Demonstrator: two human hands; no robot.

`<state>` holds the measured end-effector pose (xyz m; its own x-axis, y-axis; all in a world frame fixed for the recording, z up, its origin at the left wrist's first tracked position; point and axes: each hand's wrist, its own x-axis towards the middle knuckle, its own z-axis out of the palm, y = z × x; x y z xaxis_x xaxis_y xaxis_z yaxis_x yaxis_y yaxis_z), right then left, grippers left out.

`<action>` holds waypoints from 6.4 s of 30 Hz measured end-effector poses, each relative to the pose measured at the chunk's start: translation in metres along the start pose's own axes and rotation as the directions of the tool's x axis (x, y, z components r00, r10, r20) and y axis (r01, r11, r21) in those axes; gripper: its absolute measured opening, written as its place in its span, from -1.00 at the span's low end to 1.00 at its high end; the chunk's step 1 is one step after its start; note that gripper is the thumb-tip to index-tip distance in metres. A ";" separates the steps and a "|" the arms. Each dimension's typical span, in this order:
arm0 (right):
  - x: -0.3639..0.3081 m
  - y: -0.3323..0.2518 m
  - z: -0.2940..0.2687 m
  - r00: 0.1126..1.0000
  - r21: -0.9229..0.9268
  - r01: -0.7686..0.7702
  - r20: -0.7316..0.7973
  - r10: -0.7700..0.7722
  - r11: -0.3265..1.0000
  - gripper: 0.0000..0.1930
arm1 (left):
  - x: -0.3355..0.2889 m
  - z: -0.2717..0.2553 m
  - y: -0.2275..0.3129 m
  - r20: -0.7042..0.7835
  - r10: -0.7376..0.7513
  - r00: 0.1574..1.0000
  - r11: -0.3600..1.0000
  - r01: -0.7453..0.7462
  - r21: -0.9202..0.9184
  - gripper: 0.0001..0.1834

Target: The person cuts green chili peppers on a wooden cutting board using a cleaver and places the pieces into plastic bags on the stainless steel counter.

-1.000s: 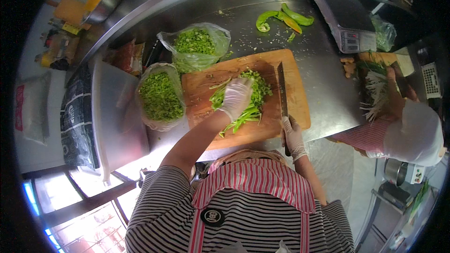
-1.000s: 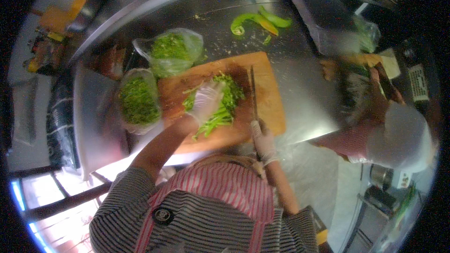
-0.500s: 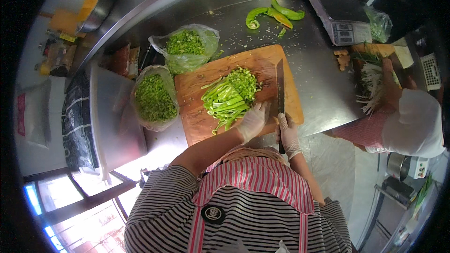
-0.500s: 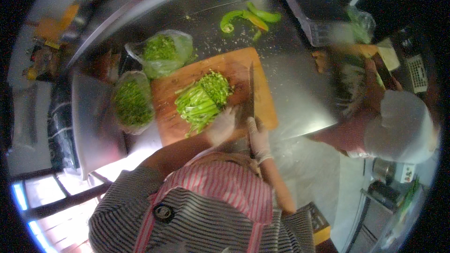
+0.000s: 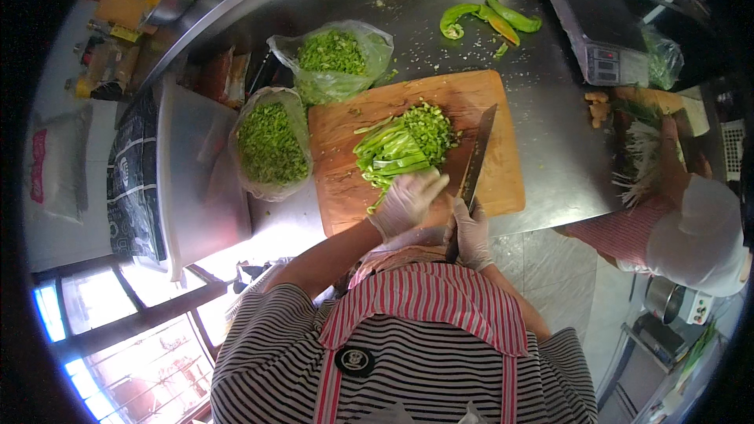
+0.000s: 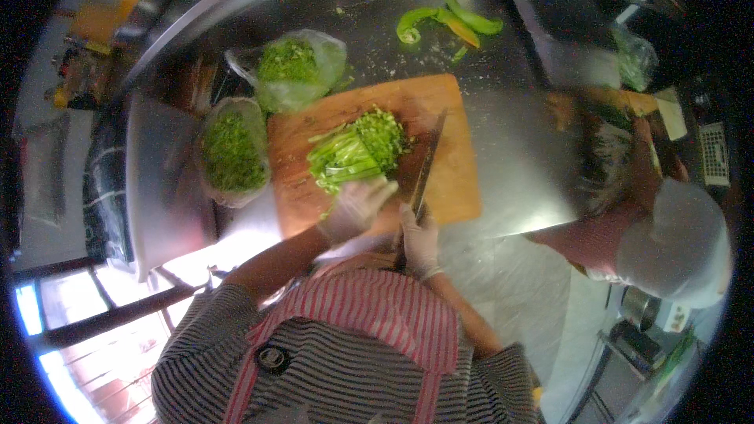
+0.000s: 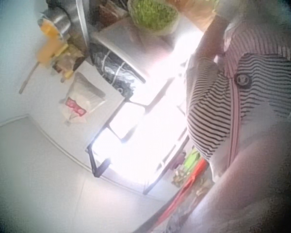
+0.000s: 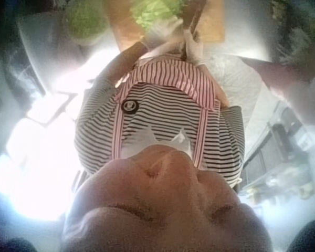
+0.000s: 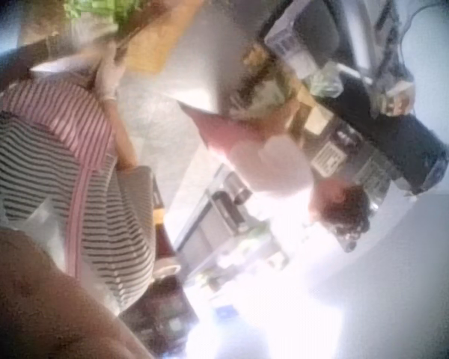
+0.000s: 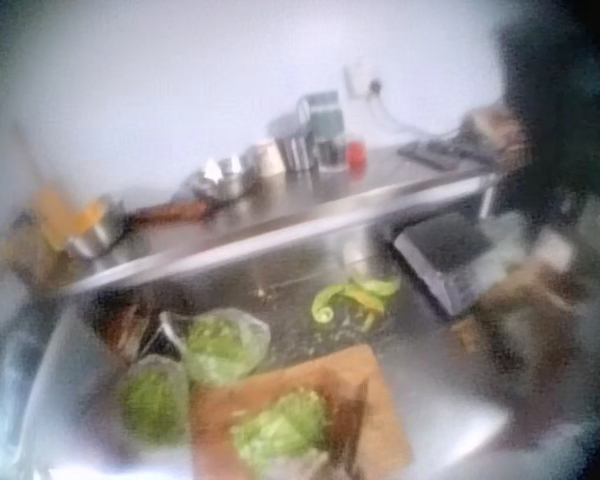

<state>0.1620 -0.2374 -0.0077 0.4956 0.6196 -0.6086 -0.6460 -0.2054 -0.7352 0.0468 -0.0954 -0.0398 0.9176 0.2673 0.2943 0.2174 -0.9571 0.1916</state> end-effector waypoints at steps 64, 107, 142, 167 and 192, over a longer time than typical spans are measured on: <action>0.090 0.003 -0.023 0.882 -0.648 0.450 0.429 -0.195 0.614 -0.64 | 0.050 0.031 -0.053 -0.268 -0.620 0.738 0.741 0.662 0.111 -0.52; 0.008 -0.062 0.028 0.927 -0.835 0.340 0.376 -0.001 0.433 -0.58 | 0.049 0.032 -0.061 -0.215 -0.725 0.654 0.676 0.736 -0.039 -0.83; 0.014 -0.061 0.033 0.931 -0.812 0.297 0.364 0.037 0.503 -0.55 | 0.036 0.050 -0.068 -0.241 -0.797 0.554 0.603 0.703 -0.378 -0.77; 0.008 -0.048 0.027 0.917 -0.777 0.362 0.397 -0.045 0.515 -0.45 | 0.034 0.058 -0.068 -0.279 -0.819 0.501 0.574 0.703 -0.420 -0.73; 0.050 -0.033 0.023 0.930 -0.784 0.326 0.365 -0.032 0.528 -0.47 | 0.029 0.020 -0.069 -0.306 -0.648 0.698 0.733 0.680 -0.001 -0.67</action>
<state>0.1948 -0.1820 -0.0076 0.2700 0.8597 -0.4336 0.2758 -0.5006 -0.8206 0.0655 -0.0241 -0.0626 0.3976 0.8407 0.3676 0.7832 -0.5197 0.3414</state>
